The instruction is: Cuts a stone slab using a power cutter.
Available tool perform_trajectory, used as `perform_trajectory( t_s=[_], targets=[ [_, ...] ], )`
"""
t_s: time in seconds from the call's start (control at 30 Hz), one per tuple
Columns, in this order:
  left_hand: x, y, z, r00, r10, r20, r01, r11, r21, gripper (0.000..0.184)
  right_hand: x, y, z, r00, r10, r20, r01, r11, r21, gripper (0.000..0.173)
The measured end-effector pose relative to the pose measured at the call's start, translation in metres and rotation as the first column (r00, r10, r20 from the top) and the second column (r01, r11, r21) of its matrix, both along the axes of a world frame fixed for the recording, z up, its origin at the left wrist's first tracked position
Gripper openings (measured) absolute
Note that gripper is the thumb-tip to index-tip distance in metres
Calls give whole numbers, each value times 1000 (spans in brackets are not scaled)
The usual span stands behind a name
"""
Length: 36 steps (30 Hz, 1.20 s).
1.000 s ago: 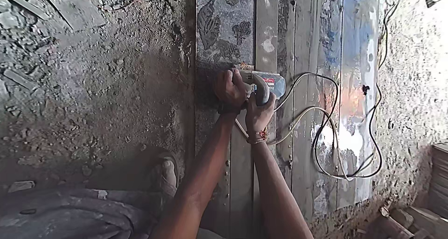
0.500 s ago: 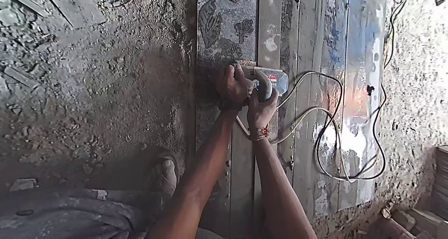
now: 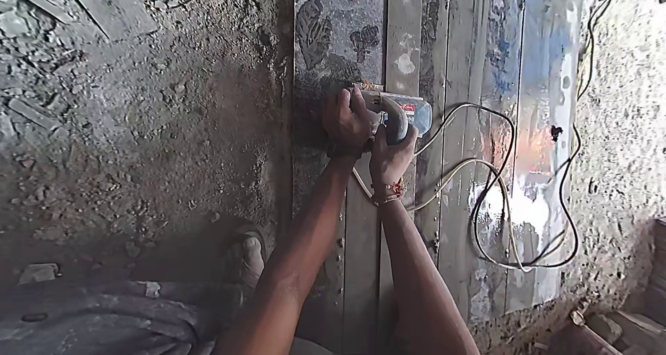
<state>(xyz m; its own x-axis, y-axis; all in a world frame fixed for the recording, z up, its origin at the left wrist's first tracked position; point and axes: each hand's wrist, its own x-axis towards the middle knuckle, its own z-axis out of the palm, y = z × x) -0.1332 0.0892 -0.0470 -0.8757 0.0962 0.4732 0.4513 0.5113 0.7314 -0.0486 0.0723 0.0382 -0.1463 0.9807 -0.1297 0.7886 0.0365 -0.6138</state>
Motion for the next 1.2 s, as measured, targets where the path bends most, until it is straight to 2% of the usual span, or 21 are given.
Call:
perform_trajectory(
  t_s=[0.37, 0.7, 0.83, 1.2],
  targets=[
    [-7, 5, -1, 1000, -9, -17, 9, 1000, 24, 39, 0, 2, -1, 1000, 3, 7, -3, 998, -65, 45],
    [-13, 10, 1, 999, 11, -49, -10, 1000, 12, 38, -1, 3, -2, 1000, 22, -7, -23, 998, -61, 42],
    [-16, 12, 1, 999, 2, -42, -2, 1000, 16, 38, -12, 8, 7, 998, 53, -25, -53, 999, 7, 40],
    [-20, 19, -2, 999, 34, -25, -34, 999, -1, 38, -17, 15, 6, 997, 71, -34, -70, 997, 26, 43]
  ],
)
